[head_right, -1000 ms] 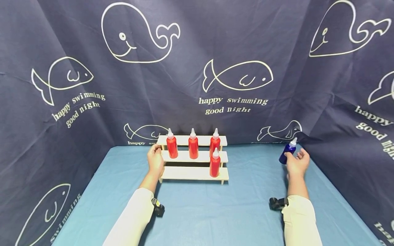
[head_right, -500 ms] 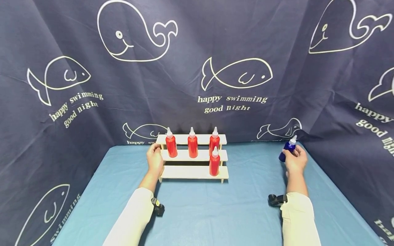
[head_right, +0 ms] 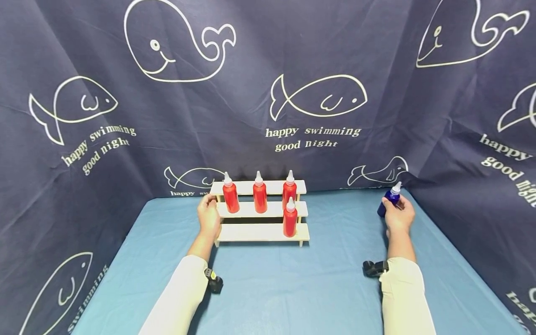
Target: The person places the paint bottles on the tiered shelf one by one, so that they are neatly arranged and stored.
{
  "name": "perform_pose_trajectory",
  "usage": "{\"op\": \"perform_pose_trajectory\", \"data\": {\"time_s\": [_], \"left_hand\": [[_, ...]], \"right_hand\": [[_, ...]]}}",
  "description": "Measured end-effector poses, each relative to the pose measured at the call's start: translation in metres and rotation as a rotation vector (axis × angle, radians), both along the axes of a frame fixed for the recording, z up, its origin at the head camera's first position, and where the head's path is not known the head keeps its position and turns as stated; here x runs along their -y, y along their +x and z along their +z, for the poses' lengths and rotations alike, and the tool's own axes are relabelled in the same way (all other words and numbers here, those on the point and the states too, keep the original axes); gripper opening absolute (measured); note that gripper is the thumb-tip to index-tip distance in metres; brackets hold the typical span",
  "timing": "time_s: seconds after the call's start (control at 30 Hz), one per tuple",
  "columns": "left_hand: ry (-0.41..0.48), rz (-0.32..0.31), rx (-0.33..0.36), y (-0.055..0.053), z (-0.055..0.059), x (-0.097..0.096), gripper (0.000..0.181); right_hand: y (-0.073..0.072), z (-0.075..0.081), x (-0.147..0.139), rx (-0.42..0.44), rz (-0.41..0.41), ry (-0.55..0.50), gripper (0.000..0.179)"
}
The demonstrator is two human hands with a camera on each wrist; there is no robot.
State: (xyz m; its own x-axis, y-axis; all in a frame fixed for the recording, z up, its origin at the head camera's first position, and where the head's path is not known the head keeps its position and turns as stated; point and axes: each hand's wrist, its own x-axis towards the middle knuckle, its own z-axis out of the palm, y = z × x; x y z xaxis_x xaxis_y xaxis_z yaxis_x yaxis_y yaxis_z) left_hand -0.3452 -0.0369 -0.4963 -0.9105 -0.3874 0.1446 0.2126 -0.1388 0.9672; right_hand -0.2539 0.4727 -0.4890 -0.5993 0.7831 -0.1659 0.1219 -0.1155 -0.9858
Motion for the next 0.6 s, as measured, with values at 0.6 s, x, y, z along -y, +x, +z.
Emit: {"op": "perform_pose_trajectory", "data": {"time_s": [0.6], "left_hand": [[0.028, -0.029, -0.016, 0.026, 0.032, -0.005, 0.027]], "right_hand": [[0.002, 0.002, -0.001, -0.078, -0.026, -0.118, 0.038]]}}
